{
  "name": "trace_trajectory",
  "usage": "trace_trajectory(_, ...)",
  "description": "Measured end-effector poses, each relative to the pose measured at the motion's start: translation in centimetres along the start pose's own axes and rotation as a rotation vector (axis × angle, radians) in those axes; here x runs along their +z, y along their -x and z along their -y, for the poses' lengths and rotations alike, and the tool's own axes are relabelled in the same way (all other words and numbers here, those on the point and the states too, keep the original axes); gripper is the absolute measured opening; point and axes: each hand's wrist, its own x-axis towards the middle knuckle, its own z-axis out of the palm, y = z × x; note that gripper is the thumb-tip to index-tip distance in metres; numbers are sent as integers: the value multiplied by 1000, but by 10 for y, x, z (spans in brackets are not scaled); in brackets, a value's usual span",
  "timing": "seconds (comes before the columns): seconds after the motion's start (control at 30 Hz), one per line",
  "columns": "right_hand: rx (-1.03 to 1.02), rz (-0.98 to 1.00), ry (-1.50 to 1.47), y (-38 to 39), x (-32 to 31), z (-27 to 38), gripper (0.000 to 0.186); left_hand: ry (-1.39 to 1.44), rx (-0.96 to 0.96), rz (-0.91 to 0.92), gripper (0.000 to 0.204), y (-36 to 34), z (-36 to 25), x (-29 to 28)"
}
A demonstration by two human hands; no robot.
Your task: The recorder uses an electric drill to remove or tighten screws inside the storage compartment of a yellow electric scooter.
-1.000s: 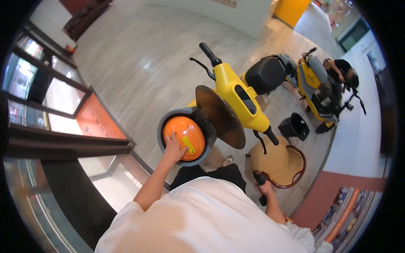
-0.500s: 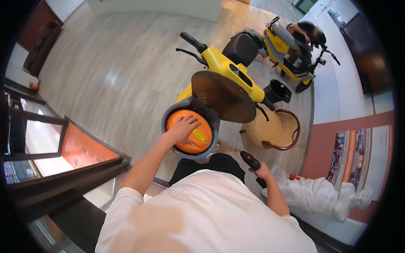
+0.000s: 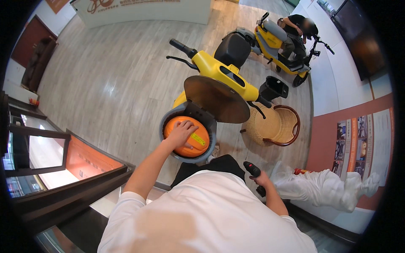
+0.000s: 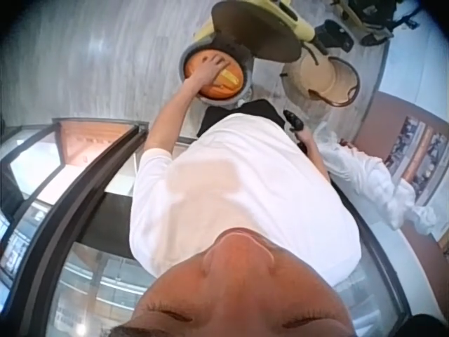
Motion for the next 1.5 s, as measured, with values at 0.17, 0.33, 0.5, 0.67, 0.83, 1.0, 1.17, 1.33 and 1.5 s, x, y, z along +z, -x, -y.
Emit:
trace_trajectory(0.17, -13, 0, 46, -8, -11, 5, 26, 14, -21, -20, 88, 1, -2, -1)
trace_trajectory(0.33, -37, 5, 47, -18, -25, 13, 28, 1, -25, 3, 89, -1, -2, 0)
trace_trajectory(0.5, -64, 18, 31, -31, -34, 7, 29, -8, -47, 31, 89, -3, -5, -2)
trace_trajectory(0.67, -40, 67, 58, -42, -44, 2, 28, 4, -63, 43, 89, -4, -7, -4)
trace_trajectory(0.83, -27, 106, 48, -65, -50, -11, 27, -22, -103, 108, 88, -11, -20, -13)
trace_trajectory(1.0, -27, 105, 16, -90, -50, -12, 27, -84, -146, 275, 89, -26, -37, -16)
trace_trajectory(1.17, -39, 136, 7, -108, -46, -13, 27, -324, -92, 275, 56, -37, -44, -6)
trace_trajectory(1.33, -61, 125, 16, -101, -47, -3, 27, -422, 107, 277, 44, -47, -36, -9)
trace_trajectory(1.5, -111, 9, 37, -79, -39, 3, 28, -342, 280, 408, 56, -56, -46, -61)
